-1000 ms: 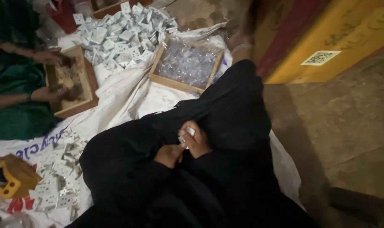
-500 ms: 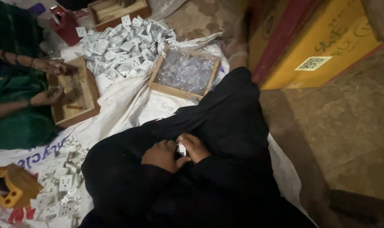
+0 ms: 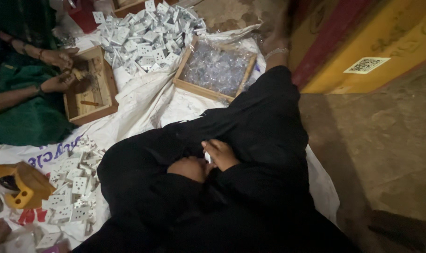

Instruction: The person sits on the floor and repeatedly picks up small white electrical components, places them into clear plastic bags, and sets the filled bags into a wooden tray. Another person works nearby in the same manner.

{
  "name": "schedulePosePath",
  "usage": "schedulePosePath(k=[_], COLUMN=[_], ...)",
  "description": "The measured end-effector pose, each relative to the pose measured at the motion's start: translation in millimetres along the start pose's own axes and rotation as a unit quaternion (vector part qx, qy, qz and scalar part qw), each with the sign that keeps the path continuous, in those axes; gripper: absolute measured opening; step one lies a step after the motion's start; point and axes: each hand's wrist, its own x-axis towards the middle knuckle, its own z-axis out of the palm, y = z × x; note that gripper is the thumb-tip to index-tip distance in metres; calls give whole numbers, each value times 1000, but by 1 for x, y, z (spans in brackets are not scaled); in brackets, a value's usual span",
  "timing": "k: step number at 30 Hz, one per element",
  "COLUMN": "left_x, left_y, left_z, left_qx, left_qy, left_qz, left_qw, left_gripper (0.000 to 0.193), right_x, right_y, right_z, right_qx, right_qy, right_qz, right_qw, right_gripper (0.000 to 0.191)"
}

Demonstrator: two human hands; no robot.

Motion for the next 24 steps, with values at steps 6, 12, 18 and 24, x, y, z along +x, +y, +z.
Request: schedulePosePath(k=[6,12,18,24], left_x=[2,13,24,17], left_y=[-9,-39,-53,-37], left_z=[0,6,17,0], left_qx=[-37,-284,-471,-415], left_qy=[-21,-56,-28,-25], left_qz=[43,-70,-62,-90], left_qw=[998,955,880,905], left_gripper=[49,46,56,52], right_x=[5,2,-21,-24], right_y=[10,3,-32,-24], right_z=[-3,-8,-11,-12], right_qx=[-39,101,29,-18], right_qy=[1,-198,-227,-217], right_qz=[-30,-77,-115,-163], right_qw=[999,972,967,962], right_gripper=[39,57,61,58])
